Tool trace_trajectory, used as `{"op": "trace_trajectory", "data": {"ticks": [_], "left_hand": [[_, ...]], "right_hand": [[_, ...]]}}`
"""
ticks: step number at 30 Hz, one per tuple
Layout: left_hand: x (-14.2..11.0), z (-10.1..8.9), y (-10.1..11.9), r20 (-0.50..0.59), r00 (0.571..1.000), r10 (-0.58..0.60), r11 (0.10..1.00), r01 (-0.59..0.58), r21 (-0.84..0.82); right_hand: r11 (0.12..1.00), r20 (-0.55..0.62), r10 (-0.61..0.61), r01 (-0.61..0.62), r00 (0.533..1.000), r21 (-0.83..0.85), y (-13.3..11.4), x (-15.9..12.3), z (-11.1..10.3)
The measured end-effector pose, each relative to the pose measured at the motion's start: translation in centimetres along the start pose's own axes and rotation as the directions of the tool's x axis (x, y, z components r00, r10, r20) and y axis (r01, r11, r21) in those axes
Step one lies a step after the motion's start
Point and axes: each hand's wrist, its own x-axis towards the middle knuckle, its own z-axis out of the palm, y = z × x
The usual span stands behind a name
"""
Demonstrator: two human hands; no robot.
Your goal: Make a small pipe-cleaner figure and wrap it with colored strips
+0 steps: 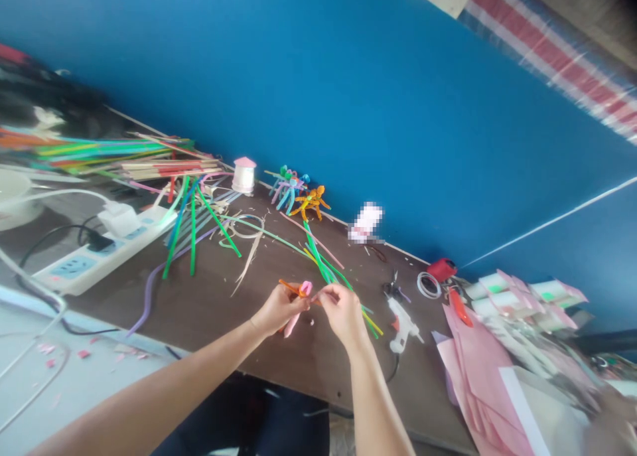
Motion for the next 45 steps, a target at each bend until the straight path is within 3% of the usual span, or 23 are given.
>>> {"op": "trace_trajectory", "data": {"ticks": [11,19,23,27,32,38,45], "left_hand": [[0.0,-0.1,0.5,-0.034,0.999,0.007,0.995,-0.010,-0.100],[0.1,-0.1,0.2,-0.141,0.989,0.036,0.998,-0.042,-0.036],[-0.1,0.2,0.5,-0.189,0.982,0.031,1.000,-0.030,0.005],[-0.1,0.3,0.6,-0.136,0.989,0.058,0.998,-0.057,0.011],[-0.1,0.1,0.3,-0.018,0.999,0.035,0.999,-0.035,0.009],[-0.2,-0.2,0.0,0.074,0.997,-0.006,0.997,0.012,-0.076],[-0.1,-0.4,0.7,0.090,0.995,-0.048,0.967,0.069,-0.246]], "right_hand": [[0.919,0.200,0.226,-0.277,0.953,0.280,2.7,0.4,1.5],[0.926,0.174,0.217,-0.259,0.960,0.276,1.8,-1.6,4.0],[0.965,0.143,0.152,-0.178,0.978,0.194,0.7,-2.3,3.9],[0.992,0.089,0.078,-0.086,0.993,0.087,-0.1,-2.4,2.4],[0.987,0.041,-0.005,0.011,0.999,-0.163,-0.8,-1.6,0.3],[0.996,0.085,0.065,-0.069,0.994,0.050,0.3,0.0,-0.7],[0.939,0.164,0.202,-0.239,0.965,0.247,2.4,0.0,1.3]]}}
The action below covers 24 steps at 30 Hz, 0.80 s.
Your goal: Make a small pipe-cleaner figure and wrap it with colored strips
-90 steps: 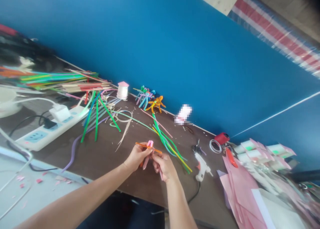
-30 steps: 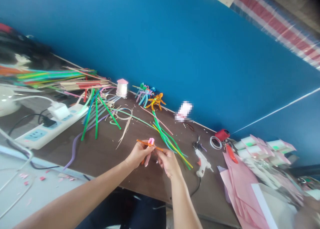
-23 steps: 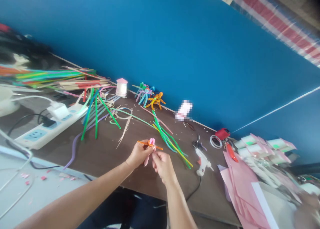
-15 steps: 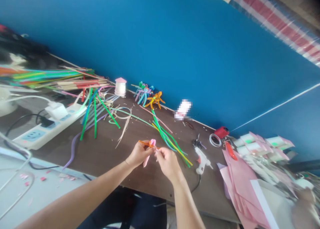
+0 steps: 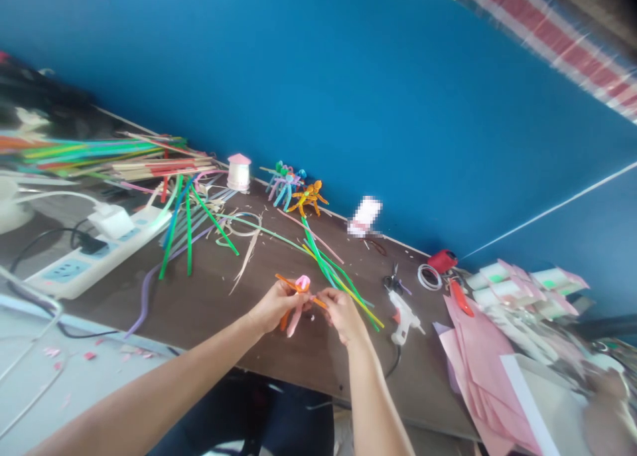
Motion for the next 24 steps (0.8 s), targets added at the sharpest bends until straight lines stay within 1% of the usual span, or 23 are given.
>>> {"op": "trace_trajectory", "data": {"ticks": [2,4,6,9,12,15,18,20,22,24], "left_hand": [[0.1,0.0,0.1,-0.023,0.999,0.036,0.999,-0.036,-0.003],[0.1,0.0,0.1,-0.075,0.994,0.081,0.997,-0.081,0.007],[0.2,0.1,0.1,-0.099,0.991,0.091,0.995,-0.088,0.037],[0.2,0.2,0.1,-0.143,0.985,0.099,0.990,-0.083,0.113],[0.1,0.6,0.2,-0.217,0.968,0.125,0.981,-0.089,0.171],[0.0,0.8,0.2,-0.220,0.966,0.135,0.976,-0.091,0.198],[0.0,0.7,-0.1,-0.158,0.980,0.120,0.974,-0.085,0.211],[0.0,0.6,-0.3,-0.117,0.989,0.090,0.975,-0.063,0.214],[0.0,0.5,-0.4,-0.092,0.994,0.061,0.979,-0.042,0.201],[0.0,0.3,-0.5,-0.096,0.994,0.053,0.987,-0.037,0.159]], "right_hand": [[0.999,-0.002,0.026,-0.026,1.000,0.041,0.4,-0.2,0.8],[0.997,-0.014,0.037,-0.036,0.999,0.068,0.7,-0.6,1.6],[0.996,-0.031,0.036,-0.034,0.999,0.079,0.8,-0.9,2.5],[0.998,-0.047,0.005,-0.002,0.999,0.061,0.9,-1.6,3.5],[0.998,-0.042,-0.049,0.050,0.998,0.023,0.6,-2.2,3.8],[0.993,-0.026,-0.108,0.107,0.994,-0.045,-0.2,-2.9,3.2],[0.971,-0.025,-0.172,0.165,0.985,-0.173,-1.4,-3.3,2.0],[0.954,-0.048,-0.203,0.186,0.978,-0.233,-2.2,-3.2,1.1],[0.954,-0.080,-0.215,0.192,0.973,-0.231,-2.5,-2.8,0.2],[0.968,-0.103,-0.200,0.181,0.974,-0.172,-2.4,-2.2,-0.4]]}}
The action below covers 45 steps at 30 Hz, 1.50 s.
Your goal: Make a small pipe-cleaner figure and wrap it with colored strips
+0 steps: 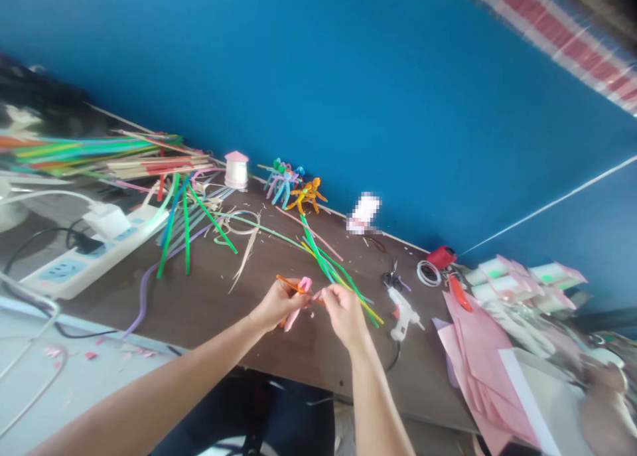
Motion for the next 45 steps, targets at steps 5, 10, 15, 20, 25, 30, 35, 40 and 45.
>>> {"op": "trace_trajectory", "data": {"ticks": [5,10,15,20,25,30,35,40,45], "left_hand": [[0.1,-0.2,0.3,0.011,0.998,-0.064,0.989,0.065,-0.136],[0.3,-0.5,0.3,-0.070,0.998,-0.002,0.977,-0.013,-0.213],[0.4,-0.7,-0.3,-0.082,0.996,0.043,0.991,-0.053,-0.119],[0.2,0.0,0.4,-0.201,0.975,0.091,0.995,-0.096,-0.018],[-0.1,0.3,0.7,-0.178,0.981,0.072,0.997,-0.071,0.015],[0.1,-0.3,0.2,-0.107,0.994,0.037,0.999,-0.041,-0.033],[0.5,-0.3,0.3,-0.180,0.983,0.029,0.987,-0.057,-0.150],[0.6,-0.2,0.2,-0.172,0.985,0.019,0.987,-0.046,-0.154],[0.5,-0.3,0.0,-0.172,0.983,0.062,0.995,-0.075,-0.069]], "right_hand": [[0.989,0.016,0.100,-0.101,0.995,0.105,2.3,0.9,0.8],[0.964,0.086,0.178,-0.191,0.980,0.186,3.6,0.5,2.6],[0.942,0.135,0.205,-0.233,0.969,0.242,3.3,-0.3,4.2],[0.940,0.191,0.161,-0.209,0.968,0.269,2.0,-1.0,5.1],[0.969,0.162,0.111,-0.143,0.981,0.201,1.2,-1.3,3.5],[0.987,0.029,0.126,-0.128,0.992,0.093,1.9,-1.0,2.5],[0.987,-0.100,0.087,-0.071,0.991,0.147,2.4,-0.6,3.2],[0.950,-0.167,0.150,-0.095,0.975,0.297,2.4,0.1,3.9],[0.883,-0.070,0.246,-0.193,0.967,0.427,2.6,0.7,4.1]]}}
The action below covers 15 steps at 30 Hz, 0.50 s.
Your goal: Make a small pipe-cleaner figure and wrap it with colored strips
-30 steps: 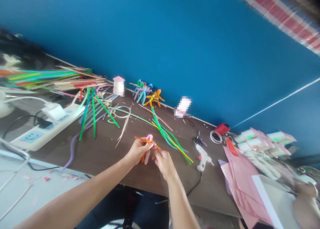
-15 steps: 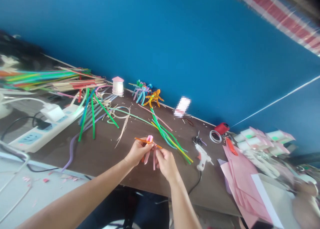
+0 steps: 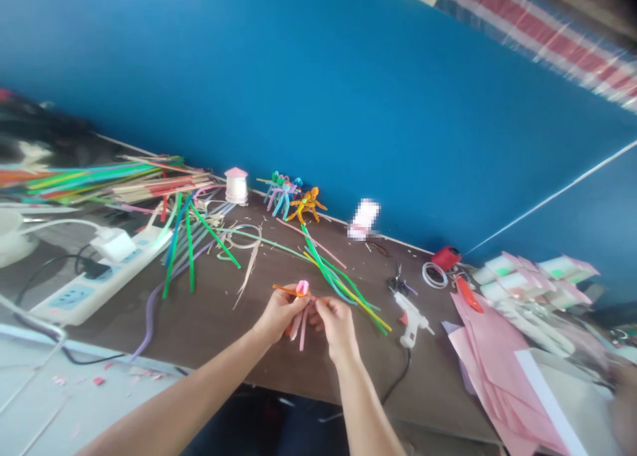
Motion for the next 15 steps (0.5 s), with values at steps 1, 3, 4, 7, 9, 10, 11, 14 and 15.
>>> {"op": "trace_trajectory", "data": {"ticks": [1,3,4,7,9,10,11,14,15], "left_hand": [[-0.05,0.02,-0.01,0.005,1.000,0.010,0.999,-0.010,0.030],[-0.15,0.10,-0.04,0.019,1.000,0.014,0.996,-0.016,0.088],[-0.19,0.14,-0.07,0.025,1.000,0.009,0.994,-0.011,0.108],[-0.21,0.20,-0.18,0.039,0.999,-0.020,0.995,0.017,0.099],[-0.09,0.14,-0.25,0.043,0.998,-0.041,0.998,0.039,0.049],[-0.01,0.08,-0.29,0.039,0.998,-0.055,0.998,0.054,0.021],[0.09,0.00,-0.32,0.032,0.997,-0.075,0.997,0.075,-0.008],[0.35,-0.27,-0.47,-0.015,0.986,-0.165,0.980,0.162,-0.111],[0.41,-0.35,-0.52,-0.027,0.981,-0.191,0.973,0.185,-0.140]], "right_hand": [[0.999,0.021,0.025,-0.025,0.999,0.028,0.00,0.05,-0.03],[0.995,0.058,0.061,-0.065,0.996,0.073,0.00,0.11,-0.14],[0.993,0.070,0.072,-0.078,0.995,0.089,0.01,0.14,-0.21],[0.991,0.091,0.078,-0.088,0.993,0.103,0.13,0.29,-0.39],[0.994,0.086,0.060,-0.067,0.995,0.083,0.29,0.41,-0.46],[0.997,0.071,0.043,-0.047,0.997,0.065,0.38,0.44,-0.49],[0.999,0.048,0.017,-0.019,0.999,0.042,0.47,0.43,-0.51],[0.996,-0.052,-0.087,0.086,0.995,-0.023,0.62,0.02,-0.55],[0.986,-0.086,-0.157,0.151,0.984,-0.072,0.61,-0.23,-0.57]]}}
